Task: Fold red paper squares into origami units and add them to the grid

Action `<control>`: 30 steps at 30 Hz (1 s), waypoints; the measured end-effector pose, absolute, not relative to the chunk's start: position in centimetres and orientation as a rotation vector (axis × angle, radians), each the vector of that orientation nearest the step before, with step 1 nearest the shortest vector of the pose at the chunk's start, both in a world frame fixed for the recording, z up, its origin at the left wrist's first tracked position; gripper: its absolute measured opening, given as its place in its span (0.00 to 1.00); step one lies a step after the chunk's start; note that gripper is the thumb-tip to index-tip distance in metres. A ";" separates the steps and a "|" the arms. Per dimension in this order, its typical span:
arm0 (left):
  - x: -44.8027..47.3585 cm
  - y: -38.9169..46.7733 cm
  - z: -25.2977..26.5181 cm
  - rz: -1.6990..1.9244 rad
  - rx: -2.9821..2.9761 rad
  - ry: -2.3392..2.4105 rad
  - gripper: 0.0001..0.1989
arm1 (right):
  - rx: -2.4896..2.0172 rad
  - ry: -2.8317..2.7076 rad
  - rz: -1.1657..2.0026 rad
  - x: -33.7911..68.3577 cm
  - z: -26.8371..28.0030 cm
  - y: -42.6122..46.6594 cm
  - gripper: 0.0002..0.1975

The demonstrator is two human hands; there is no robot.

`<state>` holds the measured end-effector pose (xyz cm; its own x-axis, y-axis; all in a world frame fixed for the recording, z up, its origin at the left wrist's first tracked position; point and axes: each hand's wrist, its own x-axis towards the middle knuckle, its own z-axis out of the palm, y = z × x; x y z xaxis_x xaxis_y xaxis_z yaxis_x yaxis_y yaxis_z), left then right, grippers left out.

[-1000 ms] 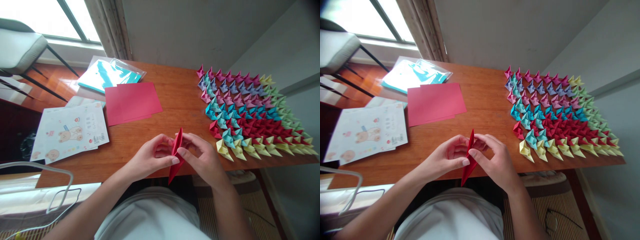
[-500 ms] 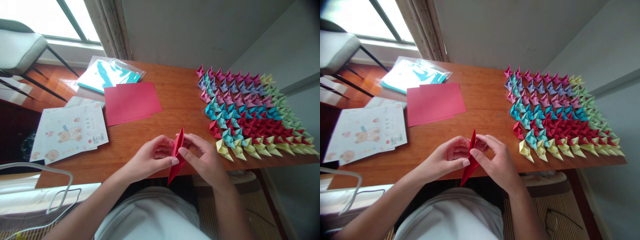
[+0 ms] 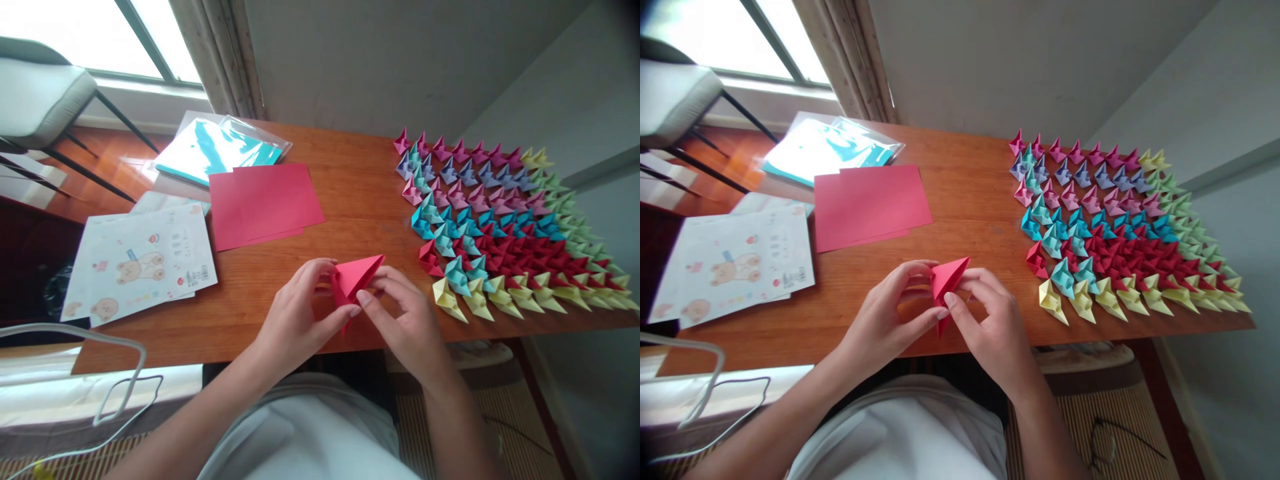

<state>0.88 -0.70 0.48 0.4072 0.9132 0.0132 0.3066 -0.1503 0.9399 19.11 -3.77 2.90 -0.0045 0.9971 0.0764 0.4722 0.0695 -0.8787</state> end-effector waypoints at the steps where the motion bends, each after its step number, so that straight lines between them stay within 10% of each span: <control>1: 0.9 -0.7 0.4 0.771 1.681 1.074 0.20 | -1.504 -1.582 0.873 19.1 2.9 -3.8 0.07; 30: 1.1 -0.8 0.7 0.687 1.146 0.789 0.16 | -1.431 -1.632 0.858 19.6 2.4 -3.8 0.05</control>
<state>1.08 -0.78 0.72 0.5545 0.8107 -0.1878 -0.0743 0.2730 0.9591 19.61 -3.79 2.38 -0.0556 0.9908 0.1236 0.4596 0.1353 -0.8777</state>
